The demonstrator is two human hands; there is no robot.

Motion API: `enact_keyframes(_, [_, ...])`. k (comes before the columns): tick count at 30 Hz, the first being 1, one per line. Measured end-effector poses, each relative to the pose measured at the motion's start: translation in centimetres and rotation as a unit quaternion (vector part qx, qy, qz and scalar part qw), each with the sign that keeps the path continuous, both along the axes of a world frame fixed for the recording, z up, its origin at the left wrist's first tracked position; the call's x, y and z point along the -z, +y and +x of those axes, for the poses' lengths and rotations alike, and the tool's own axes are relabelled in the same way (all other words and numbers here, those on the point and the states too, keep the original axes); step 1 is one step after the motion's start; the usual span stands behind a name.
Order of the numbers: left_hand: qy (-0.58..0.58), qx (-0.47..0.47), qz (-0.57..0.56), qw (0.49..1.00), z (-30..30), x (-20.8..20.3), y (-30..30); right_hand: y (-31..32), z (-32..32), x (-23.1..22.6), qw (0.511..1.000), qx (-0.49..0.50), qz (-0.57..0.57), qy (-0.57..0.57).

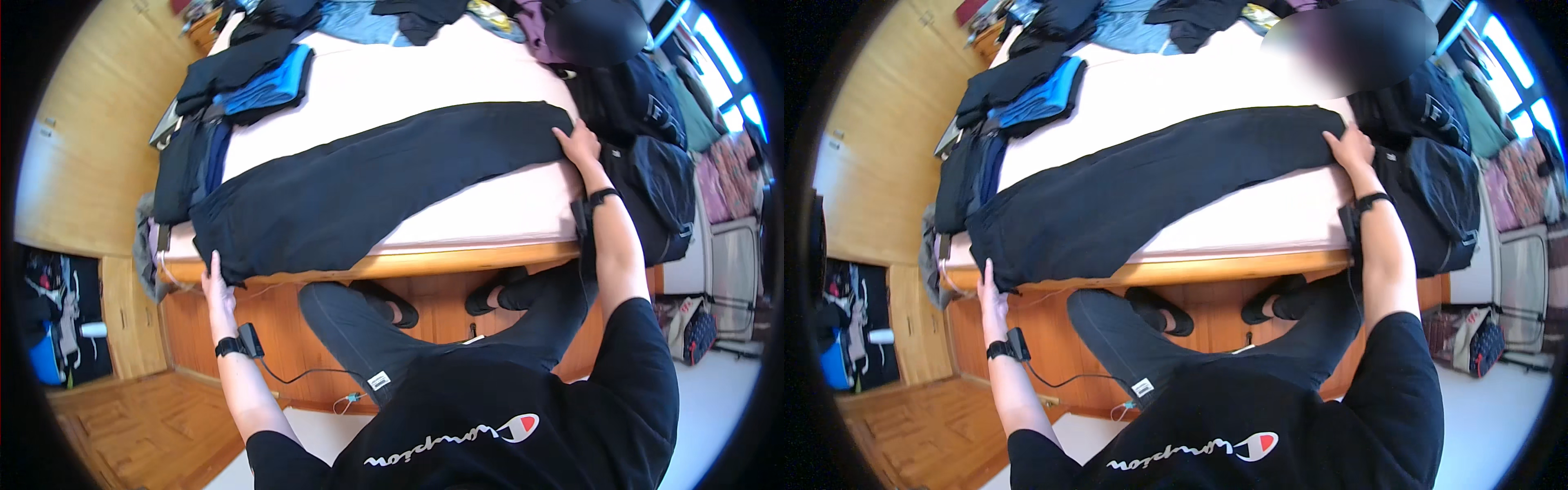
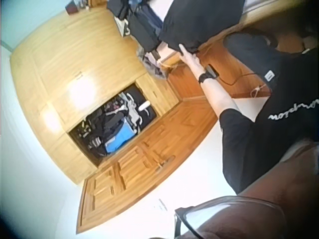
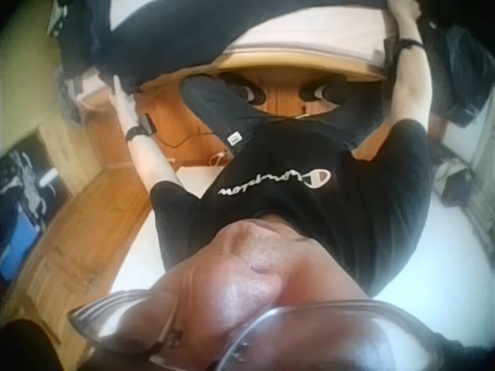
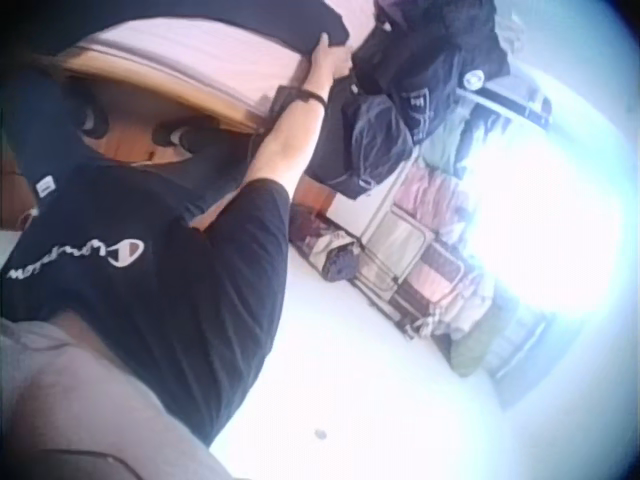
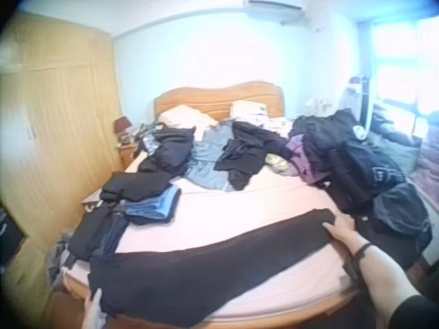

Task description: Folding a pair of pants and a jacket on a bed.

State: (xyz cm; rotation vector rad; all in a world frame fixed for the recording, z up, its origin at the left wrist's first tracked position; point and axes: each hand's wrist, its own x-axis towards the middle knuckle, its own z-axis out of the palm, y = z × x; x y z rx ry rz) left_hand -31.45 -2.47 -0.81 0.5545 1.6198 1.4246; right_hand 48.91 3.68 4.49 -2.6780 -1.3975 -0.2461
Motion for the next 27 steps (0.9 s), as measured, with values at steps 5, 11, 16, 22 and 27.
enact_keyframes(5, [0.037, 0.023, 0.031, 0.999, -3.8, -1.3, -0.6, 1.3, 1.4, -0.5, 0.995, -0.076, 0.002, 0.056])
enact_keyframes(11, [0.196, 0.034, -0.021, 0.980, -11.4, -1.7, -3.0, 1.4, 0.7, -0.6, 0.982, -0.075, -0.020, 0.171])
enact_keyframes(16, [0.349, 0.032, -0.061, 0.935, -11.7, 3.0, -2.9, 2.6, -1.4, 0.2, 0.990, -0.090, -0.043, 0.097])
enact_keyframes(22, [0.405, 0.012, -0.044, 0.913, -6.7, 0.0, 0.9, 4.0, 2.9, 2.1, 0.980, -0.186, -0.010, 0.073])
enact_keyframes(27, [0.556, -0.113, -0.098, 0.818, -6.4, -0.5, 2.7, 4.4, 1.8, 3.1, 0.982, -0.126, 0.060, 0.125])
